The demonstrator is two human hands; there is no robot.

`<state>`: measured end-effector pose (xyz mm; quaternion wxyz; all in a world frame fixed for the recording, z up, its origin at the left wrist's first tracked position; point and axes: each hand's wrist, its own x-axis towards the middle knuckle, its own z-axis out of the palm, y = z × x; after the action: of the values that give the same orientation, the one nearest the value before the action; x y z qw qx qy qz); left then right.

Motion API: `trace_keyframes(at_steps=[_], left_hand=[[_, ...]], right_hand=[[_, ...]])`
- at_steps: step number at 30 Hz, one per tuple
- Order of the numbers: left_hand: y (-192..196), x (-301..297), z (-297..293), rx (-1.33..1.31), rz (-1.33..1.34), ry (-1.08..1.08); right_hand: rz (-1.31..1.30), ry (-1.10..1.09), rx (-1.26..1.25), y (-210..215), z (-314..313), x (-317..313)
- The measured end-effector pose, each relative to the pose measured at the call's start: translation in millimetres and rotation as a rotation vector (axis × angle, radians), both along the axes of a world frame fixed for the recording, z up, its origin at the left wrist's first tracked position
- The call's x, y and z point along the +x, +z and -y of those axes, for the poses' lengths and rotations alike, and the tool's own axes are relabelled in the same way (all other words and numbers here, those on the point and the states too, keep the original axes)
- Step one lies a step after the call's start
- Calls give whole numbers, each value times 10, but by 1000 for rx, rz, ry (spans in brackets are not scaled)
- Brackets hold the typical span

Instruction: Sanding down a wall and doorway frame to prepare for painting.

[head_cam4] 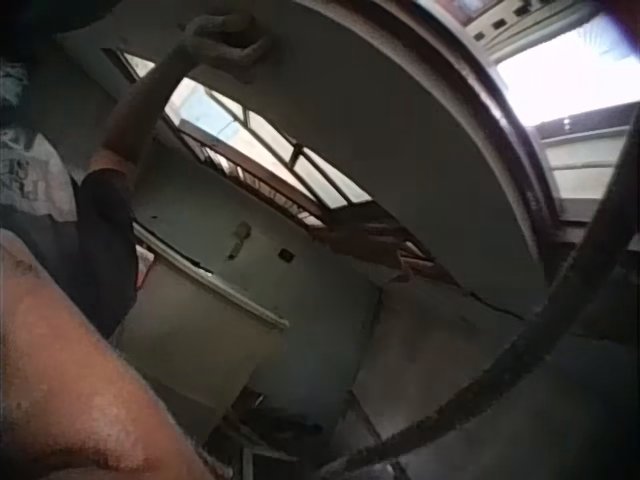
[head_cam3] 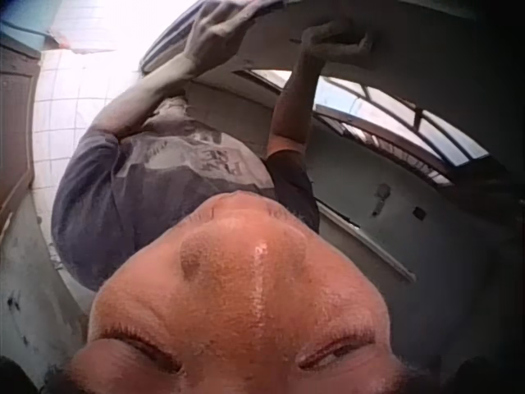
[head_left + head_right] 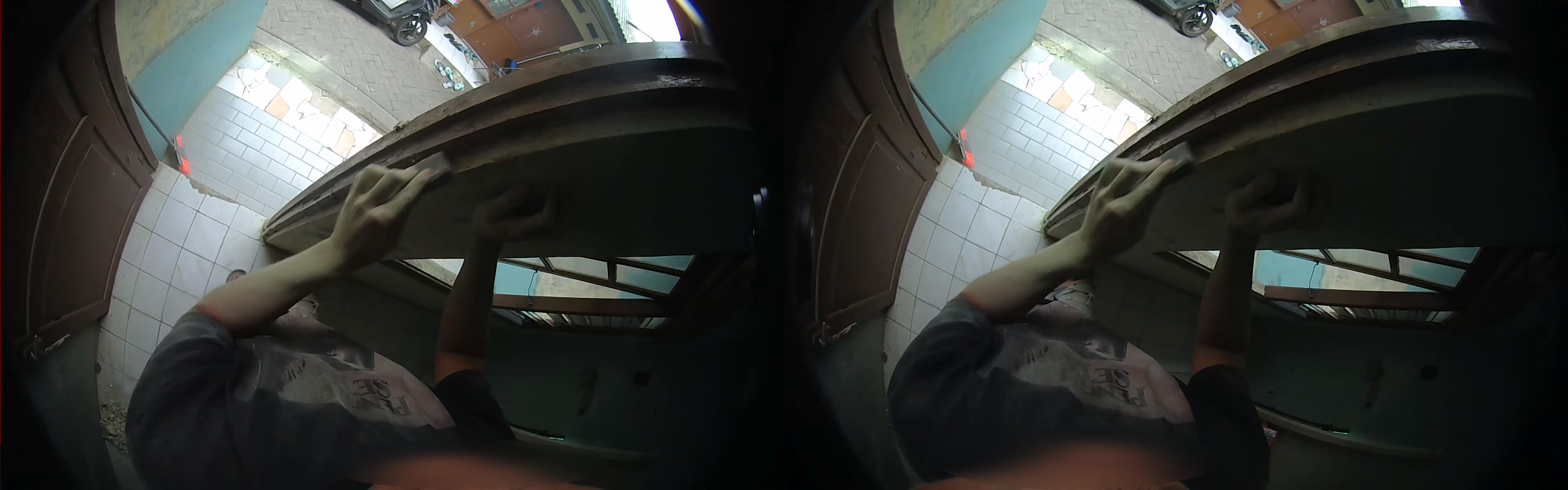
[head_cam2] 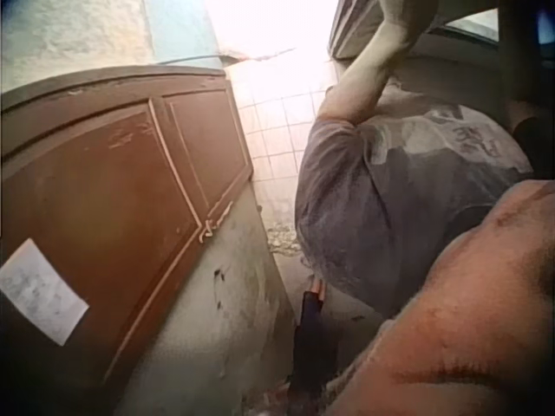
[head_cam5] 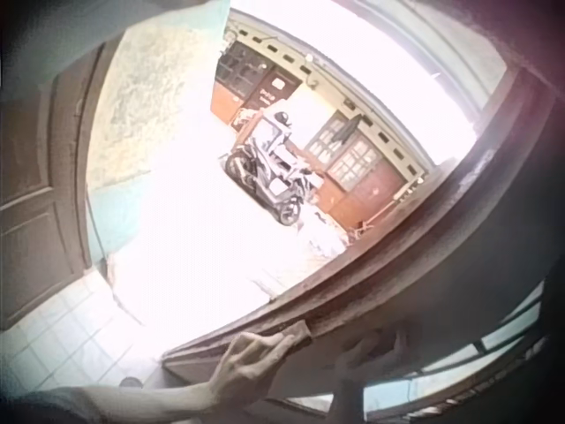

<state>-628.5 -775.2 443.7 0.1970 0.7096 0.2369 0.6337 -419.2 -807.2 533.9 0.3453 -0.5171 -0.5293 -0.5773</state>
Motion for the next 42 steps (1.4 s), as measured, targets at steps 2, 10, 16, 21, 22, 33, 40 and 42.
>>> trace_keyframes(at_steps=[2,10,16,21,22,33,40,42], left_hand=[[292,166,-110,97,114,-61],[-981,115,39,-76,70,1],[-343,363,51,-70,247,0],[-1175,369,-47,-53,132,77],[-1201,329,-6,-88,129,77],[-1686,385,-56,-135,198,53],[-769,378,80,-310,321,-11],[-961,375,-18,-222,279,-29]], right_hand=[[-42,23,21,12,60,-8],[-17,1,1,-120,13,3],[44,-84,21,-93,8,-63],[45,-40,29,-91,9,-60],[93,-38,27,-84,19,-61],[151,-14,11,-174,-5,-63],[20,101,53,-195,-32,-35],[59,59,36,-178,14,-51]])
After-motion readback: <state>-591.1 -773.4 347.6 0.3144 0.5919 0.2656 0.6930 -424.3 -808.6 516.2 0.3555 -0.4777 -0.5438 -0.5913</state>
